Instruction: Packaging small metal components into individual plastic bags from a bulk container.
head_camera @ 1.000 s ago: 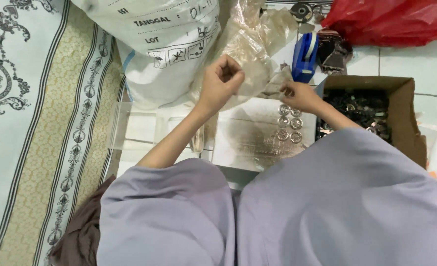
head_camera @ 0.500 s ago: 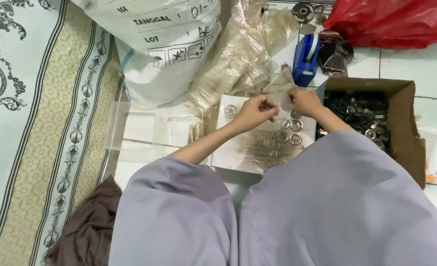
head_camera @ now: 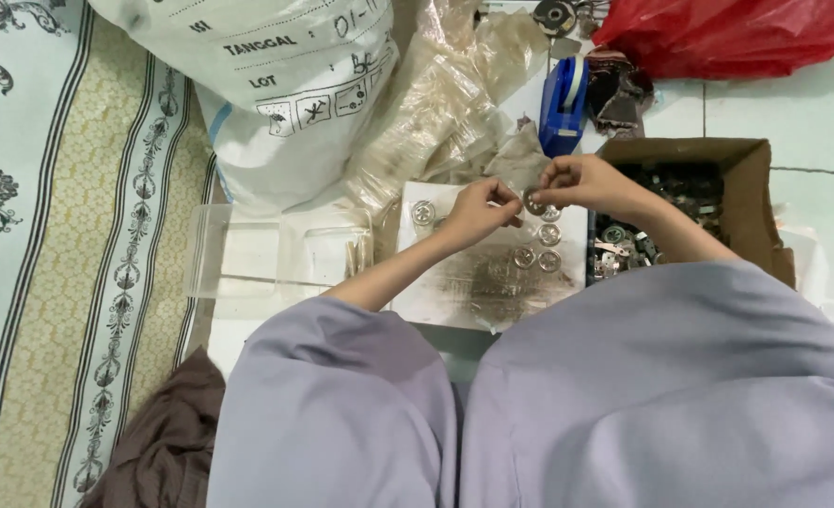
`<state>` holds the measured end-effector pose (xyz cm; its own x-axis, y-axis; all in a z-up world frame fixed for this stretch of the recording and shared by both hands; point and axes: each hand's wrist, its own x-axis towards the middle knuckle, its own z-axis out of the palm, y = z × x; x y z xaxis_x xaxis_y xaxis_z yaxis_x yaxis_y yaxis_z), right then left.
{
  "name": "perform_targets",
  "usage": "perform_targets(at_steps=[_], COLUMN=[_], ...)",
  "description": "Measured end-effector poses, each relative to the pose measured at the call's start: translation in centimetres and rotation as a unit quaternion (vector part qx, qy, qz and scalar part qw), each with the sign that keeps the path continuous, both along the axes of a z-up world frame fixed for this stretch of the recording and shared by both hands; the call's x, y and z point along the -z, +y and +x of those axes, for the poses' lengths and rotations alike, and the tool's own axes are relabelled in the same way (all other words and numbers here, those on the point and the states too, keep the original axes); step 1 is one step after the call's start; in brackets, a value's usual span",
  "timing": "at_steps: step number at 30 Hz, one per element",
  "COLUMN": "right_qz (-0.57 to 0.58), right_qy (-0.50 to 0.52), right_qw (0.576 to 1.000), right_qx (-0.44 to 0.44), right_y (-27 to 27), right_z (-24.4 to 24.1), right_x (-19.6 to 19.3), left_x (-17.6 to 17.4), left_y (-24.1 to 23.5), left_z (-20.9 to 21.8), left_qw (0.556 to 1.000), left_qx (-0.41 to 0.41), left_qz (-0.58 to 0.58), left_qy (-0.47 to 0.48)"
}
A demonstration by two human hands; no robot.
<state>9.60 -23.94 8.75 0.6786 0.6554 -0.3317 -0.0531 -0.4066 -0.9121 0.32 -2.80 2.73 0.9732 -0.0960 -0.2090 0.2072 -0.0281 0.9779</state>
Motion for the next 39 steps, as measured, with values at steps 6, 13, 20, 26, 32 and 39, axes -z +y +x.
perform_targets(at_steps=[6,13,20,26,32,39], right_qz=[0.009,-0.153,-0.392,-0.388,-0.215,0.136], right_qy=[-0.062,-0.197,-0.340,-0.297,-0.115,0.119], right_qw=[0.997,0.968,0.824,0.842,0.967,0.981], right_qx=[0.046,-0.009,-0.229,-0.227,-0.068,0.075], right_y=[0.3,-0.2,0.9,1.6,1.0,1.0], right_z=[0.3,1.5,-0.3,0.6,3.7,2.3], right_x=[0.4,9.8,16.1,16.2,13.7,0.8], left_x=[0.5,-4.9,-8.0,-2.4,-0.5,-0.1], left_y=[1.5,6.7,7.5,5.3,2.0,0.5], left_z=[0.5,-1.3,-3.6,-2.1,-1.8,-1.0], left_qw=[0.999,0.987,0.958,0.987,0.997,0.997], left_qx=[-0.015,-0.114,-0.205,-0.117,-0.016,-0.009], left_qz=[0.003,-0.038,-0.051,-0.034,-0.032,-0.030], left_qy=[-0.029,-0.111,-0.193,-0.103,-0.063,-0.066])
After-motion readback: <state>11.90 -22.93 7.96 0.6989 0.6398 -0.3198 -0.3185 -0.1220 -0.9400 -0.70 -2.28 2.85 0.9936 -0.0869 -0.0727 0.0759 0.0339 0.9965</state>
